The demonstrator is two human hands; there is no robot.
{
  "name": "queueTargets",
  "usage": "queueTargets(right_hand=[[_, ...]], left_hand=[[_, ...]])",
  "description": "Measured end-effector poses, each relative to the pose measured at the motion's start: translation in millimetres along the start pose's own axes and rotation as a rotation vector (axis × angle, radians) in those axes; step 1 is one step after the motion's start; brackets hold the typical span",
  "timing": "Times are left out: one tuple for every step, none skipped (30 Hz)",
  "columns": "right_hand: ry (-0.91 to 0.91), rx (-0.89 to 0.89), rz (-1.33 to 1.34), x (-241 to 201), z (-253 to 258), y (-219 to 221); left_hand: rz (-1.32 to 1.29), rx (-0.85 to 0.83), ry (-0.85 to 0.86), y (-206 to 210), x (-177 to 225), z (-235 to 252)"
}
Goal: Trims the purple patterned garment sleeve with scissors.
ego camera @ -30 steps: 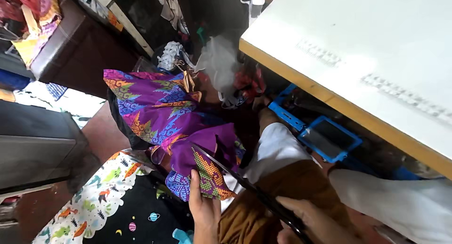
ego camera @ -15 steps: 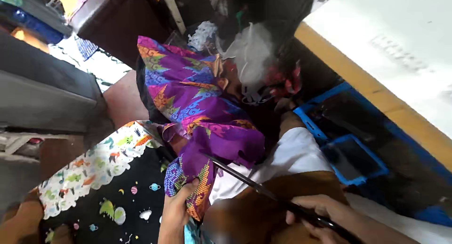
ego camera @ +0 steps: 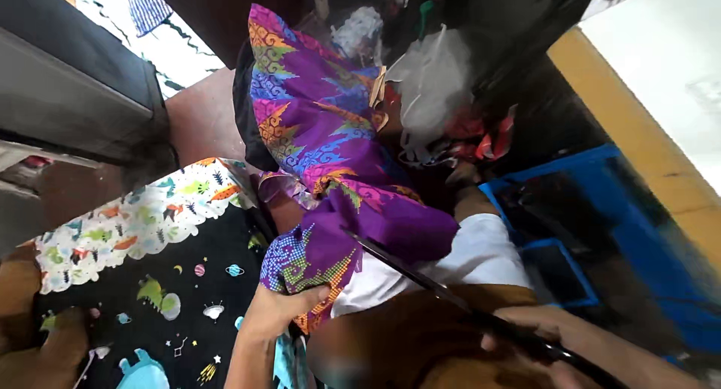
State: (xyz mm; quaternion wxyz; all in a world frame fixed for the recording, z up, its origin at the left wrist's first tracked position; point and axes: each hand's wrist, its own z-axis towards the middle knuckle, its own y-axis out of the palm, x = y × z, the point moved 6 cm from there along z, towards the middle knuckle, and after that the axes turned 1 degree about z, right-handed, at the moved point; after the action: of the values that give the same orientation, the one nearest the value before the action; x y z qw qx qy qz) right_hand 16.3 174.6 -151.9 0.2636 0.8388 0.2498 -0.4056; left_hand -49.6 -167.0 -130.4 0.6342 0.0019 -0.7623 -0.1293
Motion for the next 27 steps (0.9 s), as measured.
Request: queueTargets(right_hand=[[0.01,-0.019,-0.024,-3,0,-4],[0.012,-0.033,-0.044,-7,0,-7],[0.014,-0.044,-0.059,-11,2,-12],[0.019,-0.055,-0.076,-15,4,-16],[0.024,-0.062,-0.105,-21,5,-20],[0.027,-0.062,-0.134,-26,7,-24],[0.038,-0.063,-0.162,-30,10,-29],[0.06,-0.062,-0.179,-35,12,-33],[0.091,-0.055,-0.189,-40,15,-36],[0.119,-0.049,-0.205,-45,17,-39],[0.138,-0.044,-0.229,-50,18,-43],[0.145,-0.037,-0.263,-54,20,-46],[0.158,-0.031,-0.296,-57,21,-50],[0.163,-0.034,-0.325,-60,22,-53],[0.161,-0.038,-0.351,-63,23,-56],[0.161,-0.042,-0.38,-68,23,-59],[0.172,-0.046,-0.402,-73,23,-61],[0.185,-0.059,-0.425,-77,23,-62],[0.192,-0.075,-0.442,-81,24,-64],[0.198,-0.087,-0.458,-84,24,-66],[0.203,-0.097,-0.471,-87,23,-68],[0.206,-0.107,-0.48,-91,24,-69],[0.213,-0.11,-0.489,-94,24,-71],[0.222,-0.113,-0.507,-96,24,-73],[0.226,-0.117,-0.526,-98,25,-75],[0.227,-0.122,-0.538,-101,25,-76],[0.226,-0.128,-0.546,-103,26,-77]], left_hand=[[0.005,-0.025,-0.002,-1,0,0],[0.009,-0.039,-0.011,-2,0,0],[0.003,-0.061,-0.014,-3,0,1],[0.001,-0.083,-0.017,-5,-1,1],[0.01,-0.101,-0.021,-6,-1,1],[0.008,-0.131,-0.017,-8,-2,2],[-0.003,-0.155,-0.016,-8,-2,2],[-0.013,-0.17,-0.02,-9,-2,3],[-0.034,-0.177,-0.021,-10,-3,4],[-0.04,-0.178,-0.021,-11,-3,4],[-0.026,-0.172,-0.02,-13,-3,4],[-0.022,-0.166,-0.016,-14,-4,4],[-0.021,-0.159,-0.017,-15,-4,4],[-0.023,-0.149,-0.023,-16,-4,4],[-0.054,-0.155,-0.02,-18,-4,5],[-0.096,-0.149,-0.022,-19,-3,5],[-0.146,-0.139,-0.025,-20,-3,5],[-0.204,-0.148,-0.023,-21,-3,6],[-0.236,-0.146,-0.027,-22,-3,6],[-0.241,-0.14,-0.037,-23,-2,6],[-0.254,-0.156,-0.041,-24,-2,6],[-0.253,-0.163,-0.05,-23,-1,7],[-0.244,-0.164,-0.06,-23,-1,7],[-0.254,-0.189,-0.06,-23,-1,7],[-0.261,-0.194,-0.067,-23,-2,7],[-0.258,-0.182,-0.079,-22,-1,6],[-0.279,-0.18,-0.084,-22,-1,6]])
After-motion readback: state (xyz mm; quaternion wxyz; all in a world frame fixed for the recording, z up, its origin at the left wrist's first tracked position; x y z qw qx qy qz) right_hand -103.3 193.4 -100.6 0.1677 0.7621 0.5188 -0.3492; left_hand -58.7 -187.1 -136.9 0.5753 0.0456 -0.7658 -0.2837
